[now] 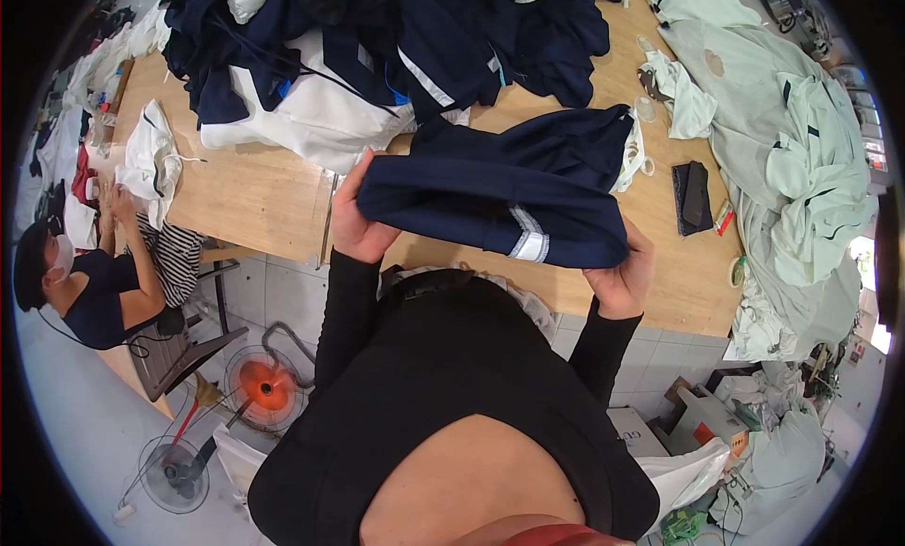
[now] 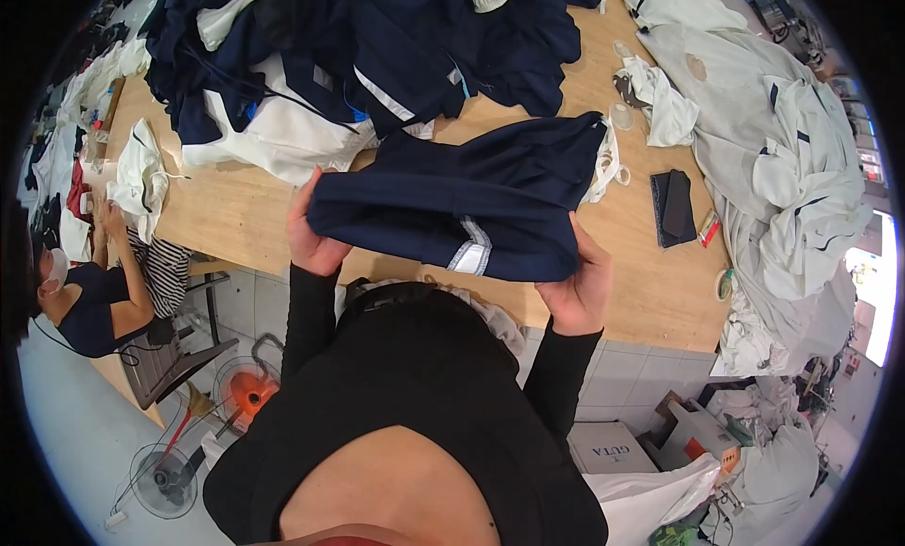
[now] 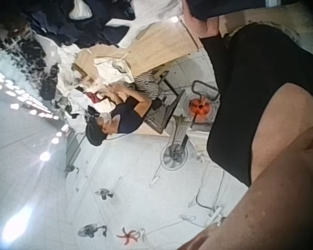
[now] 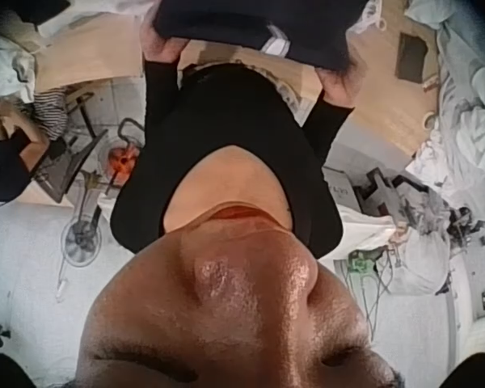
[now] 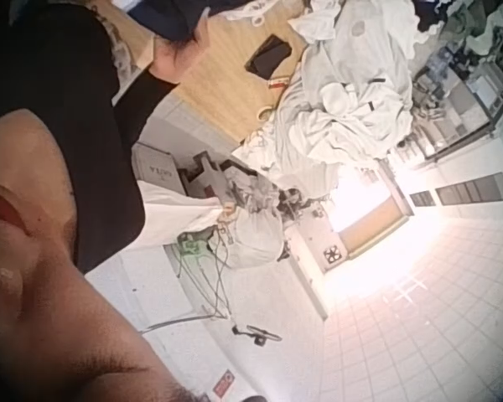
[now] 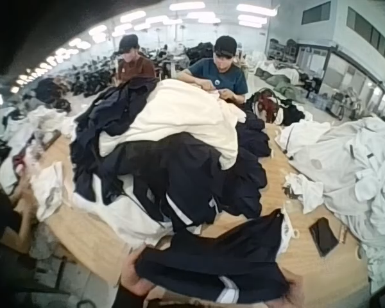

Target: Trimming loose threads from garments using a pair of snips.

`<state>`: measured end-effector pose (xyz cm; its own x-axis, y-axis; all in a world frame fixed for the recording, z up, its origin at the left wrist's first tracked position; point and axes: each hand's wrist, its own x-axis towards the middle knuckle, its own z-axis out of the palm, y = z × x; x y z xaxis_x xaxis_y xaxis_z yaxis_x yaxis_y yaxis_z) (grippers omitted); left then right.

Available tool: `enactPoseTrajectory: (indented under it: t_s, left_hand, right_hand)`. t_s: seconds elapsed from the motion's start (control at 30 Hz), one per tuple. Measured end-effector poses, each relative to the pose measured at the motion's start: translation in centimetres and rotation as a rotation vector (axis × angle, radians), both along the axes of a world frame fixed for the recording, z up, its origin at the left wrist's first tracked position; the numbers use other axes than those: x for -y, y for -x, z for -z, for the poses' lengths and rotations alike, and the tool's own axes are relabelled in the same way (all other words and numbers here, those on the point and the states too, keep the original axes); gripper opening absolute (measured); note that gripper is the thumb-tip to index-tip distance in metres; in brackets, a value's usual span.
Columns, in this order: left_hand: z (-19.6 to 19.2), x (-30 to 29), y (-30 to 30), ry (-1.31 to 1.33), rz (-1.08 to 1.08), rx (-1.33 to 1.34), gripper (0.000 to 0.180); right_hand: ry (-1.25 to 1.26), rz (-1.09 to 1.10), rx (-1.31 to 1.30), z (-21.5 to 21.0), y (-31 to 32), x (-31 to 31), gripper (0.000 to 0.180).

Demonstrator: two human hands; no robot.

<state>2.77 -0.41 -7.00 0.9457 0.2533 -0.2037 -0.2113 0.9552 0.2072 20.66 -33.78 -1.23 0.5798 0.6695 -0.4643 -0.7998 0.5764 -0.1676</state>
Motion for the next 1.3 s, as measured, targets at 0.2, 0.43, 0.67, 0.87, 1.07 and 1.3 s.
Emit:
enactPoseTrajectory:
  t_s: [0.2,0.43,0.67,0.87,1.07,1.3]
  left_hand:
    - [-0.8,0.1,-0.2,-0.041,-0.041,-0.008,0.029]
    - [-1.2,0.1,-0.4,-0.025,-0.034,-0.010,0.029]
    - [-0.5,0.3,-0.6,0.047,-0.020,0.111,0.042]
    - [0.7,1.3,-1.3,0.433,-0.176,0.184,0.085]
    - [0.2,1.3,-1.5,0.432,-0.164,0.202,0.085]
    - [0.6,0.6,-2.2,0.353,-0.148,0.190,0.079]
  right_hand:
    - [0.246,0.005,0.236,-1.4,0.9,-0.3,0.028]
    - [0.285,-0.020,0.461,-2.3,1.2,-0.9,0.021]
    - [0.162,-0.068,0.448,-1.0,0.4,-0.4,0.030]
    - [-0.086,0.111,0.052,0.3,-0.4,-0.8,0.043]
    - [-0.115,0.204,-0.048,1.1,-0.7,0.0,0.037]
    - [-0.141,0.205,-0.064,1.4,-1.8,-0.4,0.032]
